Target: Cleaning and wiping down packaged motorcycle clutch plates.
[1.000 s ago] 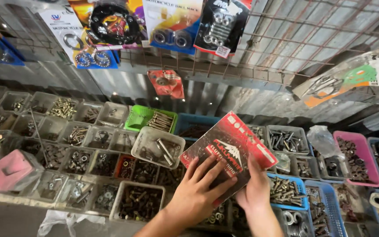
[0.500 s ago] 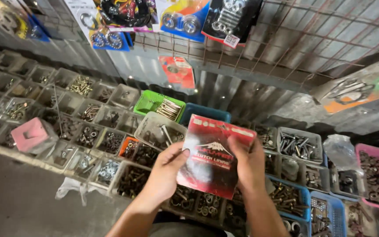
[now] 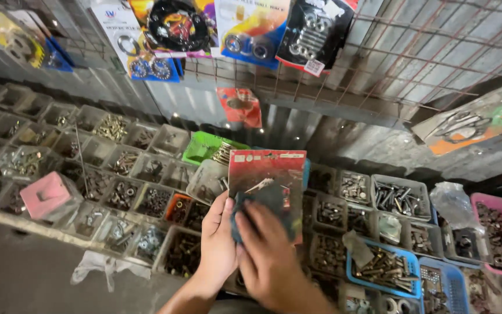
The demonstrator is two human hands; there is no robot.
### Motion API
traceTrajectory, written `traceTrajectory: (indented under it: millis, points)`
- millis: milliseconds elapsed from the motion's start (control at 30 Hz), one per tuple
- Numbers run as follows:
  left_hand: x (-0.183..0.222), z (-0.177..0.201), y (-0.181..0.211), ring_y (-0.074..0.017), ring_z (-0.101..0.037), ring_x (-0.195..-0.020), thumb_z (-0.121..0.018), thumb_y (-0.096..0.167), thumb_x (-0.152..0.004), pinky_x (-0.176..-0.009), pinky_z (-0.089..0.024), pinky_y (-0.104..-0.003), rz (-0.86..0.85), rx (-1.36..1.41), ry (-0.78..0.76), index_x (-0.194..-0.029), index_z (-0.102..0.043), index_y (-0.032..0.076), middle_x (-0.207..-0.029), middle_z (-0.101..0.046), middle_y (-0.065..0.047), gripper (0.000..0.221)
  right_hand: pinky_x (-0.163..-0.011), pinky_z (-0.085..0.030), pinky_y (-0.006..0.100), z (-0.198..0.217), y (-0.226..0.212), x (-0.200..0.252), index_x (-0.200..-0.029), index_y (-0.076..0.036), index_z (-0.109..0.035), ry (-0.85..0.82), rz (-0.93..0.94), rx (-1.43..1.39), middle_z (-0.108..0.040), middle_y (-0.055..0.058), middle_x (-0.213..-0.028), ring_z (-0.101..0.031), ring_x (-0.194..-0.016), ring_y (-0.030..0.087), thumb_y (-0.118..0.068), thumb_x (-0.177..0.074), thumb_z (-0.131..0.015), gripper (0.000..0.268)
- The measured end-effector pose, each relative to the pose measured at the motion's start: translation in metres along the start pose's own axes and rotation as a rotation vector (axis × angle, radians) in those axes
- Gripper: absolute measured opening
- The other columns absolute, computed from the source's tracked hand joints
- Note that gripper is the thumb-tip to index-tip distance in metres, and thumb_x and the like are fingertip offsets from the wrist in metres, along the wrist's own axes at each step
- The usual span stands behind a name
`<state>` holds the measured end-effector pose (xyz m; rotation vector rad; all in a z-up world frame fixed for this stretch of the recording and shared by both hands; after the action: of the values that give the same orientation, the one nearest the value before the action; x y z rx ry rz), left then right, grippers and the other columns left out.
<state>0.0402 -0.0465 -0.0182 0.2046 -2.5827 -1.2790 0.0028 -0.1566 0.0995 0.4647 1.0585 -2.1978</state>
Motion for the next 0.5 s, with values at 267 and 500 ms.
traceTrajectory:
  millis: [267, 500]
  points:
    - [-0.013, 0.027, 0.036, -0.0183, -0.064, -0.093, -0.048, 0.013, -0.106, -0.083, -0.052, -0.03, 0.013, 0.022, -0.075, -0.134, -0.061, -0.007, -0.115, -0.072, -0.018, 0.036, -0.108, -0.04, 0.054, -0.01, 0.008, -0.019, -0.129, 0.0, -0.063, -0.034, -0.027, 0.281, -0.047, 0.026, -0.149, -0.051, -0.13, 0.046, -0.005, -0.076, -0.066, 0.053]
    - [-0.02, 0.041, 0.044, -0.0192, -0.065, -0.097, -0.048, 0.013, -0.106, -0.086, -0.052, -0.032, 0.082, 0.118, -0.133, -0.13, -0.063, -0.006, -0.117, -0.073, -0.016, 0.034, -0.119, -0.03, 0.067, -0.011, 0.02, -0.044, -0.126, 0.01, -0.061, 0.215, -0.146, 0.525, -0.036, 0.031, -0.159, -0.036, -0.146, 0.057, -0.005, -0.089, -0.064, 0.041]
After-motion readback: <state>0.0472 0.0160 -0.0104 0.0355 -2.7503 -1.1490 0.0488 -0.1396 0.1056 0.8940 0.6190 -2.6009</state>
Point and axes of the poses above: each hand's wrist, its own x-axis away from the middle knuckle, its own z-axis out of the back of the hand, y = z × x, the point moved 6 cm from there along -x, towards the middle knuckle
